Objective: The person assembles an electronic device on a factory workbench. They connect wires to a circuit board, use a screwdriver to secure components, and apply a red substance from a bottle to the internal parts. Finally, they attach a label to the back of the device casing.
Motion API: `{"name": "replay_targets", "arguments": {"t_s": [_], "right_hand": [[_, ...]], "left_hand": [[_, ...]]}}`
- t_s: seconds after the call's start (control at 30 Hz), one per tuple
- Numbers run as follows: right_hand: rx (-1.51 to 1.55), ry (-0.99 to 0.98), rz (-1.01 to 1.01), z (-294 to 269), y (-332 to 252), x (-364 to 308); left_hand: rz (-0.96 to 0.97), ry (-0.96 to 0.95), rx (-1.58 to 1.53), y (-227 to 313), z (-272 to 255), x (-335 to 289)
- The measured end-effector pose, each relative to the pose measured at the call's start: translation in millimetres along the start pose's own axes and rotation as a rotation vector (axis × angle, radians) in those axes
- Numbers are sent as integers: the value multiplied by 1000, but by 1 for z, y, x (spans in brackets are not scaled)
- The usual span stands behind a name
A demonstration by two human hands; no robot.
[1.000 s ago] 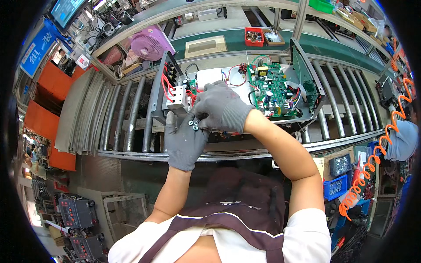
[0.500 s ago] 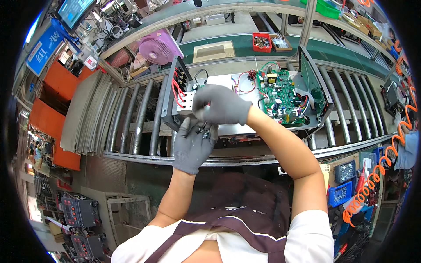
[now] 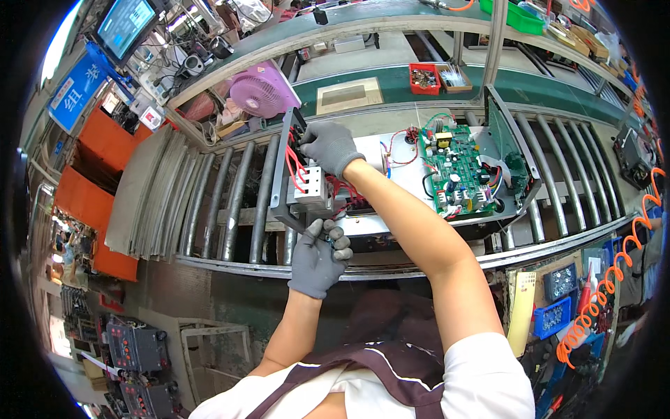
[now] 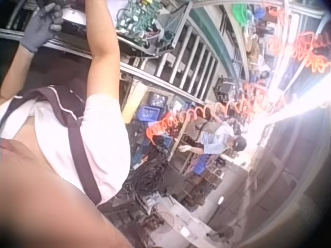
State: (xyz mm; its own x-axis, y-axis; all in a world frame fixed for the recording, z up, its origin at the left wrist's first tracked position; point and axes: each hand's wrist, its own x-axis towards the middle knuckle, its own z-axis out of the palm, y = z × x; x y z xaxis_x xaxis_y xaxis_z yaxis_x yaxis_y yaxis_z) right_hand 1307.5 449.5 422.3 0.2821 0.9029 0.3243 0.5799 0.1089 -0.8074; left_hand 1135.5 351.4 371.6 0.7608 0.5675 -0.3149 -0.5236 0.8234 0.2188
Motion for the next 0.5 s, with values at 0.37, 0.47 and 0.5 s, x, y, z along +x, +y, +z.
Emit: {"name": "replay_targets", "arguments": {"t_s": [0.37,0.47,0.5], "right_hand": [[50,3,-104,-3,1,-2],[101,-32,-11,0,1,-5],[72,-20,-35,1,2,-4]], "left_hand": [[-51,6,8,-12,-2,11],[-38,24,25,-10,-1,10],[-27,34,36,-9,-1,10]]}}
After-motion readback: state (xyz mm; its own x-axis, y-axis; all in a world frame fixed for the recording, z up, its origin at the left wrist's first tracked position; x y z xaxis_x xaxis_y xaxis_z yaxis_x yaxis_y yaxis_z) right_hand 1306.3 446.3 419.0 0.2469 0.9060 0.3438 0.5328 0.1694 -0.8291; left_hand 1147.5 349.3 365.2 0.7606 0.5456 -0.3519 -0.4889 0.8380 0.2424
